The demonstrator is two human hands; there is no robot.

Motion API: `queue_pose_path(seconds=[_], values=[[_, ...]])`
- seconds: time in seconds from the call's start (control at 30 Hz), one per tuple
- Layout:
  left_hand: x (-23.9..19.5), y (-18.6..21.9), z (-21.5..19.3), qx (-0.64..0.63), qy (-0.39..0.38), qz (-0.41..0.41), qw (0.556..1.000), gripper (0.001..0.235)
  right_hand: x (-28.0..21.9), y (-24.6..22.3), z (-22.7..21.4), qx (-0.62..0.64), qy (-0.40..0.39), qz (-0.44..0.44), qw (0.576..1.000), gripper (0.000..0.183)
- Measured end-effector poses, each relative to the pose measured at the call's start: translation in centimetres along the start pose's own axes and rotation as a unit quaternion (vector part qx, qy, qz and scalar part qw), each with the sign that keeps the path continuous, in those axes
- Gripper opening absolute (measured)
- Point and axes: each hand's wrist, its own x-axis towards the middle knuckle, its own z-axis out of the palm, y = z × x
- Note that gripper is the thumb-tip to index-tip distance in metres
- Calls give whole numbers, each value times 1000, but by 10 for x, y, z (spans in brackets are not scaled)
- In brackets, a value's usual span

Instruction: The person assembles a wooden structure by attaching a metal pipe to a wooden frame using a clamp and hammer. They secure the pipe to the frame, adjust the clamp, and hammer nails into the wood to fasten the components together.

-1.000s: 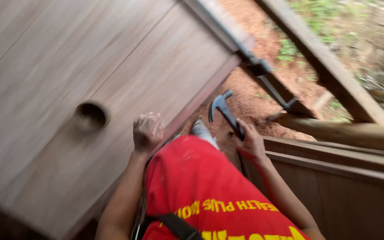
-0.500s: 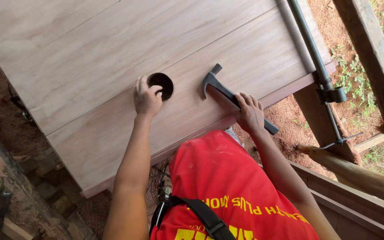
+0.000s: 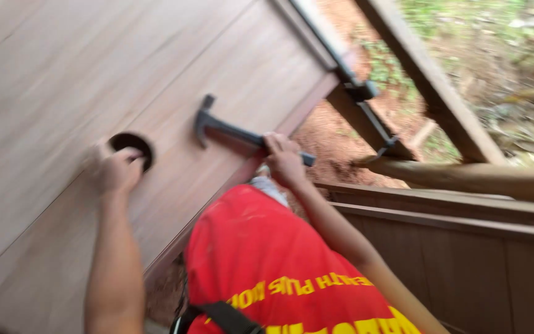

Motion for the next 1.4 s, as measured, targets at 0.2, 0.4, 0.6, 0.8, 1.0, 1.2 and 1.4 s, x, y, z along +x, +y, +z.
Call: queue_pose_path(seconds=[0.2,0.4,0.6,0.8,1.0,1.2,1.4], values=[[-16,-27,-1,2,52,65,997,13,3,-5,-3,0,-21,27,999,71],[-31,1,-18,-5,194,87,977,13,0,-4,-7,13,-9,24,1000,69],[-40,87,-39,-376,218,-115,893,3,-4,-2,-3,41,57,0,998,62],[-46,127,-44,-643,160,-178,728,6,0,-5,-4,52,86,2,995,57],[-38,126,-41,-694,133,-175,685,10,9,-11,-4,27,17,44,998,51],[-34,122,-30,-643,79,-219,729,8,-17,-26,-1,35,-18,45,998,52],[-49,125,7,-602,-12,-232,764,9,-43,-19,-5,127,-45,99,986,58]])
